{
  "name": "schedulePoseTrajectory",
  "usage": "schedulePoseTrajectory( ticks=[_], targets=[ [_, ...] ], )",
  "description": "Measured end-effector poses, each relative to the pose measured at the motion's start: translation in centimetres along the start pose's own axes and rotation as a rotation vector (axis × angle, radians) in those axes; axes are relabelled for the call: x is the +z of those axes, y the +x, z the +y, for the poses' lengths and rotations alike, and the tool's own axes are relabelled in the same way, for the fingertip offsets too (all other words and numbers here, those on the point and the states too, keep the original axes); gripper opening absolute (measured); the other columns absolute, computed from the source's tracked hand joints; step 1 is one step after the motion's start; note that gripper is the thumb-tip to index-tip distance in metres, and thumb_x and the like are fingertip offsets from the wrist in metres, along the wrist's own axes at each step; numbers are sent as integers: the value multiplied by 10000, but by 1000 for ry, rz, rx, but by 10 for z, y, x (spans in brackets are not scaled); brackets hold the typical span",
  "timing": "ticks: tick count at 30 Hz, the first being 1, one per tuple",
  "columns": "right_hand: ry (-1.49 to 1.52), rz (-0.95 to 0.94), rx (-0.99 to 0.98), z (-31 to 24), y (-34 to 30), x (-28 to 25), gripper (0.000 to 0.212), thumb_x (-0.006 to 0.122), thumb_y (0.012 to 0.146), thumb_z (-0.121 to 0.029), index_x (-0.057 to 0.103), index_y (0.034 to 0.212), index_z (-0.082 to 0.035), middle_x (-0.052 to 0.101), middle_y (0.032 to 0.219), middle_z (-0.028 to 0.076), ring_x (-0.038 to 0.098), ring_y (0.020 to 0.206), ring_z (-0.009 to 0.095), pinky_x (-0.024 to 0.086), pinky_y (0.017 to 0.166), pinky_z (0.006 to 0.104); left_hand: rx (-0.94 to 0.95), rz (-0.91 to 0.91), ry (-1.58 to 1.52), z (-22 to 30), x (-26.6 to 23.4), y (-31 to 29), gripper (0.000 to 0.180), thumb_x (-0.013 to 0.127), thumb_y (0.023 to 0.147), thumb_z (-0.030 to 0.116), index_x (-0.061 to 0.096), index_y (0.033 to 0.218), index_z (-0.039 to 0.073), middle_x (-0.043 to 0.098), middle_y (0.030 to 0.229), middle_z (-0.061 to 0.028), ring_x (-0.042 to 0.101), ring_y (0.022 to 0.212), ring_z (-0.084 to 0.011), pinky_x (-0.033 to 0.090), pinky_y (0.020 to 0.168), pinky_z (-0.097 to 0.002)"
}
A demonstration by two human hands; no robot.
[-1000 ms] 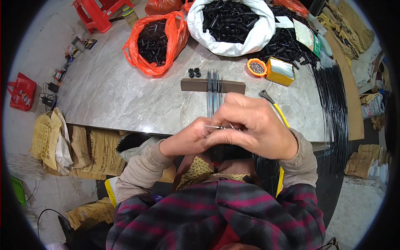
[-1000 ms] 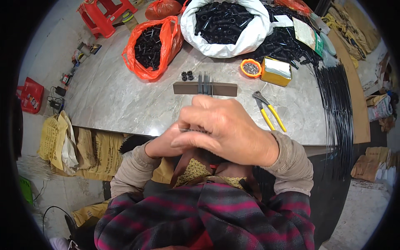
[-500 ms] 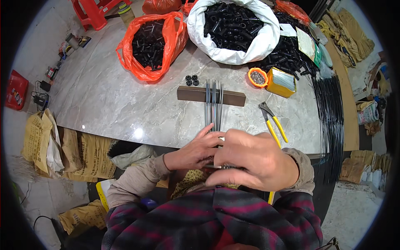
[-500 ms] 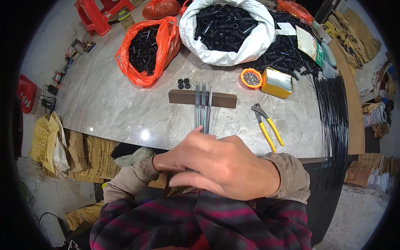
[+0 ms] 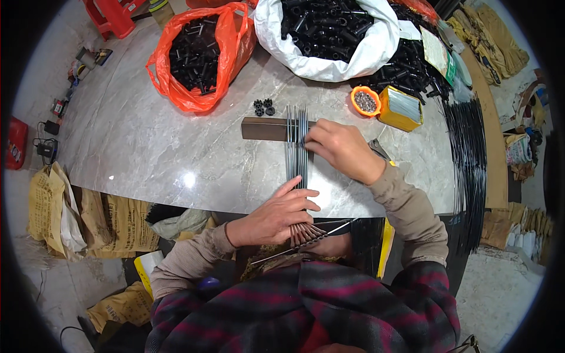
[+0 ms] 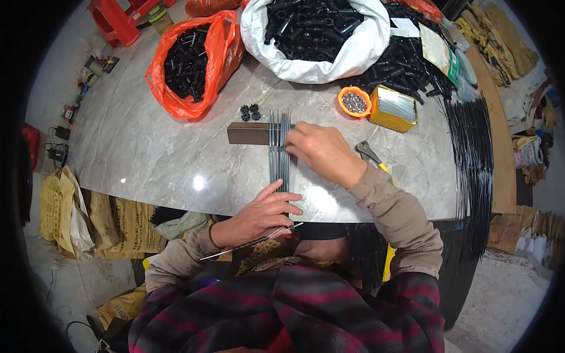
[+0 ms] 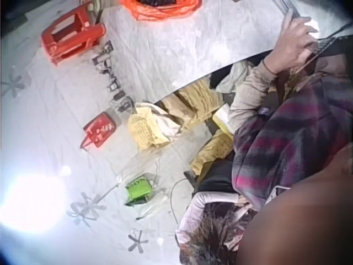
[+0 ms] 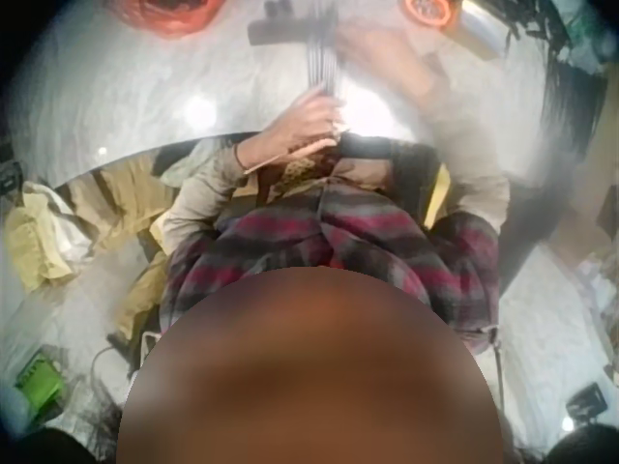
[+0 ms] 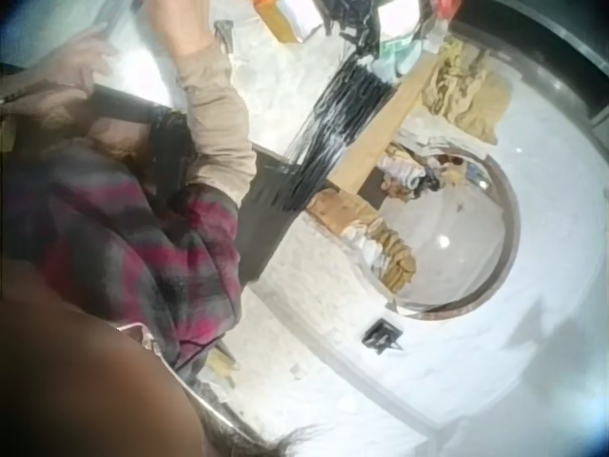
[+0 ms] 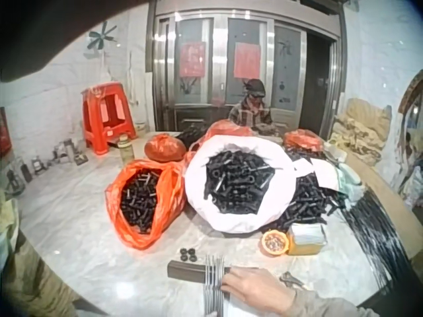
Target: Bundling and aligning thin plastic rods using a workbench template/jig and cutting tool.
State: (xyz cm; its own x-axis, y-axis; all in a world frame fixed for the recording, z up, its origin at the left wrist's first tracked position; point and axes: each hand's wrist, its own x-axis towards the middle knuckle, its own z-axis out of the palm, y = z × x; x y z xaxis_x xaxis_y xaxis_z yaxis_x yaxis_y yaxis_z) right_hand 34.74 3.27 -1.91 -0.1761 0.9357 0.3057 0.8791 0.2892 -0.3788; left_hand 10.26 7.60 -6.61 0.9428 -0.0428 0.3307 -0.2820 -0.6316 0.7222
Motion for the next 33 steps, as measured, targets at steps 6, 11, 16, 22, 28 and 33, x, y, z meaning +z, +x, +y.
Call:
schedulePoseTrajectory(
  ticks=[6, 11, 16, 22, 28, 33],
  targets=[
    [-4, 40, 28, 1, 10, 0, 172, 698, 913, -159, 644, 1055, -79, 584, 910, 107, 635, 816, 339, 511, 677, 429, 12, 7, -9, -4, -1, 2, 140, 718, 928, 172, 649, 1007, 79, 635, 1184, -61, 522, 1345, -316, 228, 1218, -603],
    [-106, 33, -135, 6, 18, 24, 245, 715, 908, -240, 645, 1090, -93, 575, 912, 78, 644, 824, 282, 539, 659, 404, -40, 18, -20, 1, -1, 5, 114, 770, 860, 173, 696, 928, 119, 673, 1197, -31, 543, 1348, -309, 202, 1223, -572],
    [-143, 74, -157, 10, 16, 28, 262, 712, 914, -270, 603, 1047, -72, 568, 908, 78, 642, 821, 270, 550, 656, 392, -22, -28, 3, 4, -5, 8, 88, 749, 859, 148, 697, 924, 123, 661, 1240, -38, 543, 1350, -313, 193, 1228, -576],
    [-152, 77, -160, 9, 13, 34, 277, 708, 922, -291, 562, 999, -69, 562, 905, 84, 644, 811, 278, 549, 660, 402, 15, -10, 17, -3, 5, 2, 82, 746, 865, 126, 698, 929, 108, 678, 1215, -38, 559, 1333, -296, 171, 1241, -576],
    [-172, 106, -171, 11, 13, 36, 273, 684, 943, -316, 567, 1000, -76, 551, 897, 88, 652, 818, 284, 541, 655, 404, -39, -20, -103, -8, 7, 2, 111, 730, 871, 72, 706, 979, 68, 688, 1179, -51, 605, 1258, -271, 197, 1244, -564],
    [-167, 114, -155, 15, 11, 40, 277, 682, 947, -328, 576, 1019, -83, 553, 904, 83, 653, 819, 275, 545, 662, 400, 24, -52, 44, -7, 4, 5, 99, 737, 875, 110, 693, 962, 91, 686, 1170, -36, 609, 1258, -283, 246, 1222, -577]
  ],
)
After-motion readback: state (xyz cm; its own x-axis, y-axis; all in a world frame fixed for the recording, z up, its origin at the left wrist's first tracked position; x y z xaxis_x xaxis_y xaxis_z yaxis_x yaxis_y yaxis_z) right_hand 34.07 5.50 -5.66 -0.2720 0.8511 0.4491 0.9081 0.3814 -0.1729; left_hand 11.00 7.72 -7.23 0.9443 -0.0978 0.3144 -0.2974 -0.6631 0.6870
